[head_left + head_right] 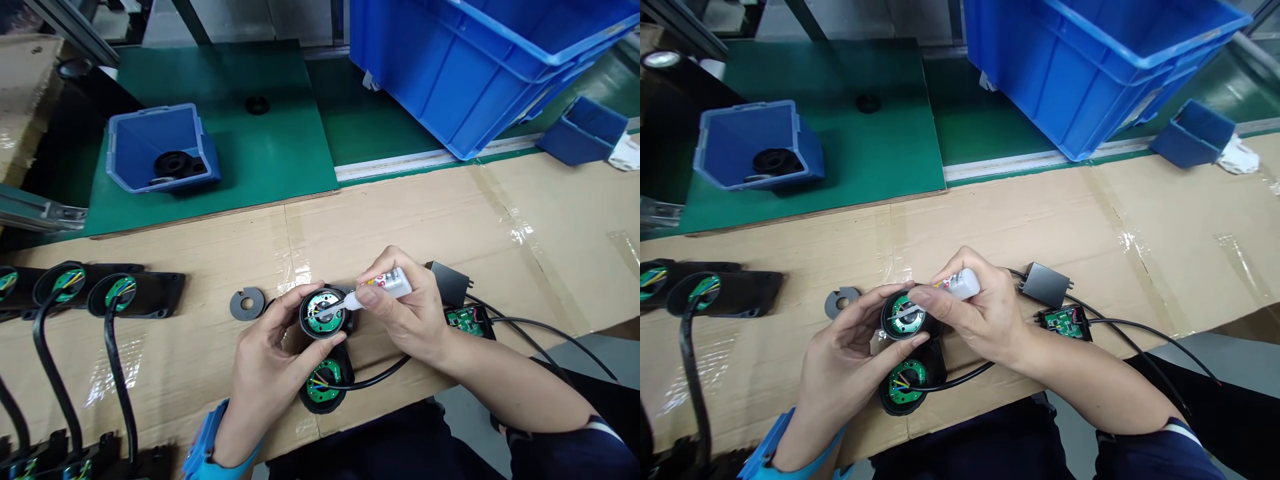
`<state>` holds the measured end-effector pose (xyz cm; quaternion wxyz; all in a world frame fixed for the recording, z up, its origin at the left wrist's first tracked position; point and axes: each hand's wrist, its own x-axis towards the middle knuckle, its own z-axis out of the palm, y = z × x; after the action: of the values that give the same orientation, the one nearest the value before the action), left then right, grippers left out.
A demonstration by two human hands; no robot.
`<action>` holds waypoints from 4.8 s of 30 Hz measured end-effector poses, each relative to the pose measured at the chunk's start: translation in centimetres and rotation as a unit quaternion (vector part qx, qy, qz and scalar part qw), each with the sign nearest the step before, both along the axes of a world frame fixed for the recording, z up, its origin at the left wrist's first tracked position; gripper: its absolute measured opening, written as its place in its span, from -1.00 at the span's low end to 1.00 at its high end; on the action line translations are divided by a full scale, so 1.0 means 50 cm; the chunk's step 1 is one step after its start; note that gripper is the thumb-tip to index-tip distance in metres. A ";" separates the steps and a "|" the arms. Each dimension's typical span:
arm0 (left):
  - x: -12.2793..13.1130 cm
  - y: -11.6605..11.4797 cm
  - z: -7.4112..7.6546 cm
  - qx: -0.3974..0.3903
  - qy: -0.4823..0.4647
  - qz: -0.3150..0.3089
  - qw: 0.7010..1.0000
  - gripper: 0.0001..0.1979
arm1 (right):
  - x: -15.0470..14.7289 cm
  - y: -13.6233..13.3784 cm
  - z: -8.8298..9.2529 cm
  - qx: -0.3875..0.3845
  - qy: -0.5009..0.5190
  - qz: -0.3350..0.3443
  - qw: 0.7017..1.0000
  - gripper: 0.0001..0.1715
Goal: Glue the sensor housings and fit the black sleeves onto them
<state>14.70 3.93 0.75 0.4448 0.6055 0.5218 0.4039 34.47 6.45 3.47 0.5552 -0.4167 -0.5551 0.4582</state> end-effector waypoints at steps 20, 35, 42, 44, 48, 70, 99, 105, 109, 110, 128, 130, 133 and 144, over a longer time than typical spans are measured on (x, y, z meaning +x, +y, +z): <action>-0.002 0.027 -0.019 0.003 0.079 -0.032 0.996 -0.44 | 0.011 0.019 -0.010 -0.099 0.099 -0.097 0.985 -0.54; -0.131 -0.033 -0.004 0.192 0.390 0.030 0.900 -0.70 | 0.011 0.226 -0.013 -0.056 -0.086 -0.016 0.995 -0.66; -0.106 -0.033 -0.055 0.177 0.413 0.028 0.893 -0.79 | -0.089 0.421 -0.053 -0.012 -0.179 -0.021 0.984 -0.87; -0.112 -0.038 -0.054 0.208 0.376 0.029 0.903 -0.74 | -0.095 0.439 -0.054 0.002 -0.198 -0.034 0.980 -0.88; -0.123 -0.053 -0.048 0.212 0.365 0.038 0.906 -0.75 | -0.066 0.390 -0.023 0.045 -0.214 -0.050 0.975 -0.66; -0.106 -0.035 -0.019 0.180 0.365 -0.083 0.910 -0.53 | 0.097 -0.156 -0.028 0.162 -0.401 0.140 0.891 -0.77; -0.118 -0.071 0.005 0.097 0.474 -0.003 0.875 -0.69 | 0.060 -0.093 0.011 0.297 -0.403 0.175 0.848 -0.81; -0.135 -0.064 -0.011 0.035 0.496 0.092 0.863 -0.76 | 0.055 -0.074 0.021 0.320 -0.428 0.177 0.826 -0.81; -0.164 -0.076 -0.025 0.080 0.430 0.004 0.899 -0.55 | 0.054 -0.075 0.021 0.290 -0.430 0.174 0.837 -0.88; -0.171 -0.078 -0.029 0.094 0.410 -0.022 0.907 -0.50 | 0.053 -0.075 0.019 0.285 -0.432 0.174 0.838 -0.88; -0.026 -0.133 -0.029 0.139 0.101 0.025 0.985 -0.70 | 0.032 -0.102 0.035 0.366 -0.501 0.154 0.769 -0.83; -0.067 -0.128 -0.034 0.162 0.211 0.063 0.962 -0.69 | 0.037 -0.093 0.025 0.333 -0.478 0.154 0.798 -0.86; -0.121 -0.125 -0.049 0.203 0.407 0.048 0.889 -0.65 | 0.043 -0.087 0.012 0.303 -0.450 0.154 0.826 -0.93; -0.150 -0.129 -0.014 0.148 0.449 -0.035 0.881 -0.45 | 0.056 -0.115 0.013 0.345 -0.447 0.155 0.810 -0.86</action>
<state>7.19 -2.52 0.03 0.0821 0.7989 0.5778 0.1455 37.26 0.69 4.10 0.2742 -0.2649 -0.9210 0.0798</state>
